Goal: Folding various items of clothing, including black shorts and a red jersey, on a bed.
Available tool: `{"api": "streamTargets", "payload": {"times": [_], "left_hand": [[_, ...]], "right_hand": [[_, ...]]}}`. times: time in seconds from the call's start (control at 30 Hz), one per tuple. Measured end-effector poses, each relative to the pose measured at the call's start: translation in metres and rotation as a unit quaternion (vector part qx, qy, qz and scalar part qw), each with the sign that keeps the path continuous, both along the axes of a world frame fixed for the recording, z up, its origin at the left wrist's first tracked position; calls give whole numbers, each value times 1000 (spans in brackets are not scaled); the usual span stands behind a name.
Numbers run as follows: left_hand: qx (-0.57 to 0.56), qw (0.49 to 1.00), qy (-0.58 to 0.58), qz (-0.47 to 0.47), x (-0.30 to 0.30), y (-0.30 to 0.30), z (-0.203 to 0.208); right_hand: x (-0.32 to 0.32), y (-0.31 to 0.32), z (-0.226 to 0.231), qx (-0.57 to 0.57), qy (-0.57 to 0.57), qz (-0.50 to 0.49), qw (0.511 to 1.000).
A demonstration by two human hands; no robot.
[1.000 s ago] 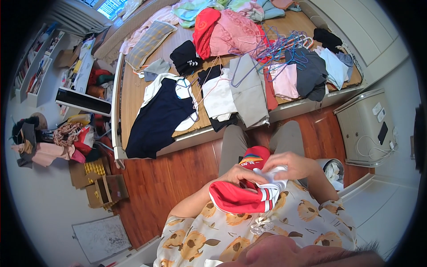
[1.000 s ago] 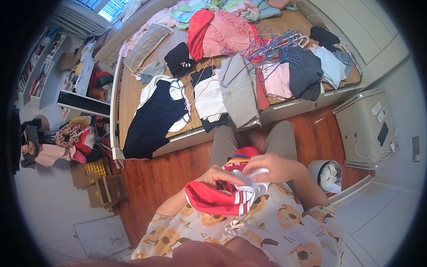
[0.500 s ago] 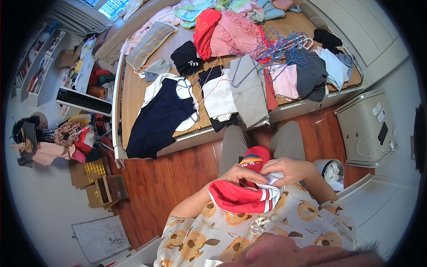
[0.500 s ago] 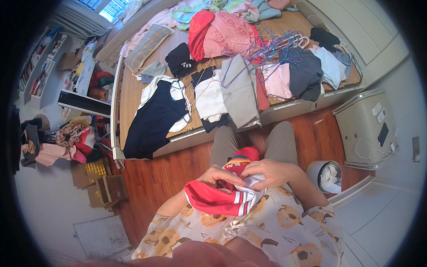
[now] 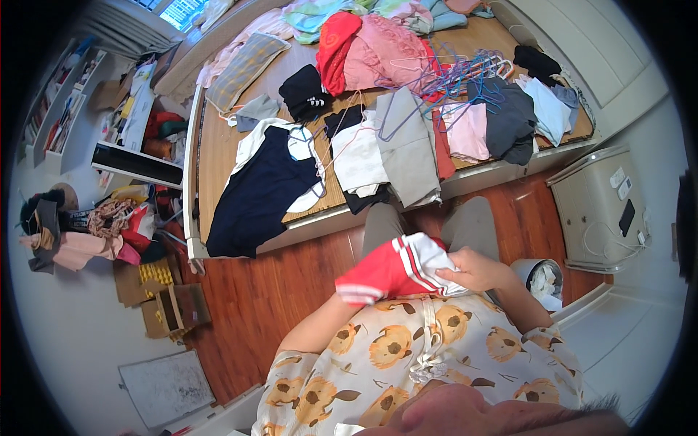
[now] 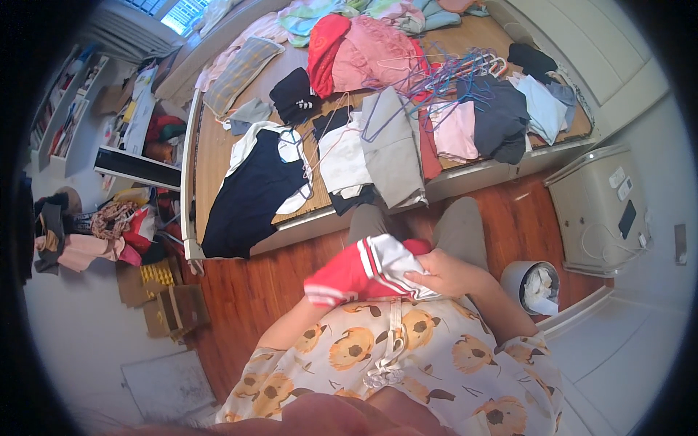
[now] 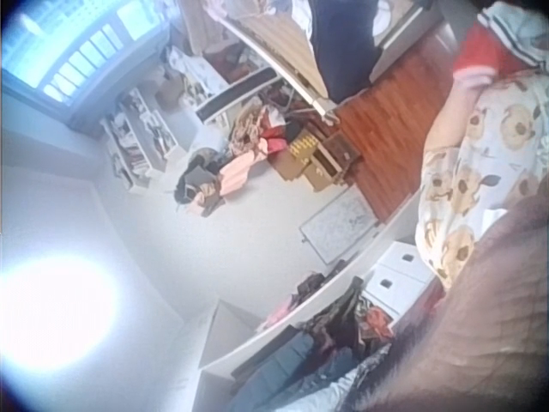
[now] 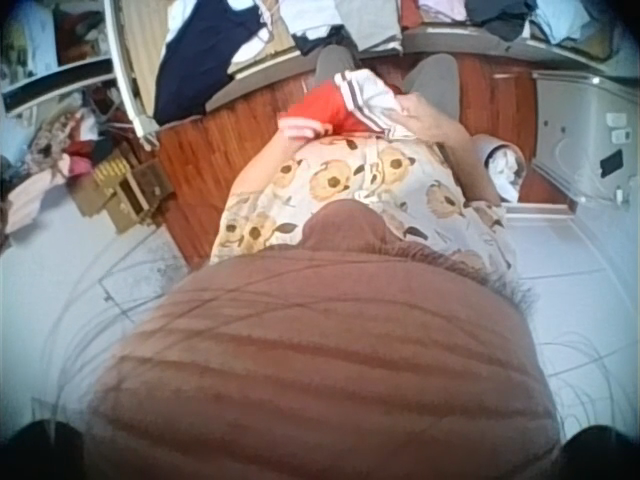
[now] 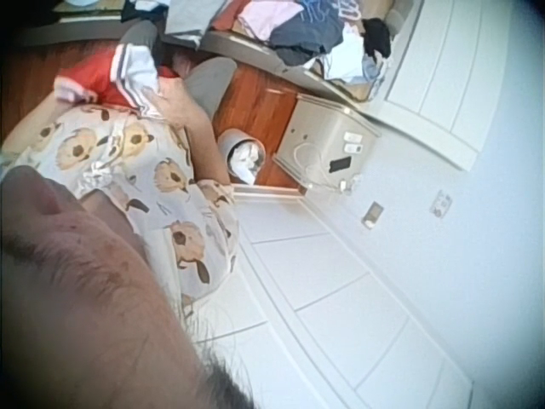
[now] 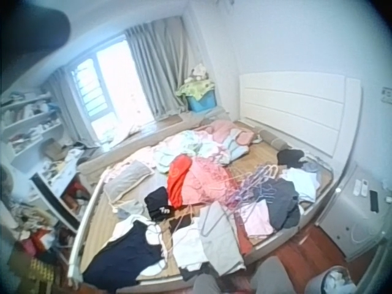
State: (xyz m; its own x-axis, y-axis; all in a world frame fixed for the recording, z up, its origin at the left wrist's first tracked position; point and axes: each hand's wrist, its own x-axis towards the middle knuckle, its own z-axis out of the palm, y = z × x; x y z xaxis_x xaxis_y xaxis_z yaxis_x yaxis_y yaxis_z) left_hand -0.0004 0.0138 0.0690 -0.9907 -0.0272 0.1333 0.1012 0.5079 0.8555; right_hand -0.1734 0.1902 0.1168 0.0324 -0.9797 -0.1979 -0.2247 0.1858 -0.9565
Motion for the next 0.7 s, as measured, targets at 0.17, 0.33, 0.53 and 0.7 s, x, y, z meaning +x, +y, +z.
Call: {"api": "streamTargets", "payload": {"times": [0.17,0.33,0.53,0.7], "left_hand": [[632,733,-211,137,-19,-1,16],[687,691,-190,118,-4,-18,-3],[769,636,-57,34,-16,-31,18],[707,705,51,-16,-29,-56,49]], "right_hand": [[2,-3,-19,1,-146,-158,976],[-9,-10,-11,17,-257,-257,931],[-16,-34,-3,-44,-362,-336,868],[-30,-55,26,-121,-400,-335,845]]}}
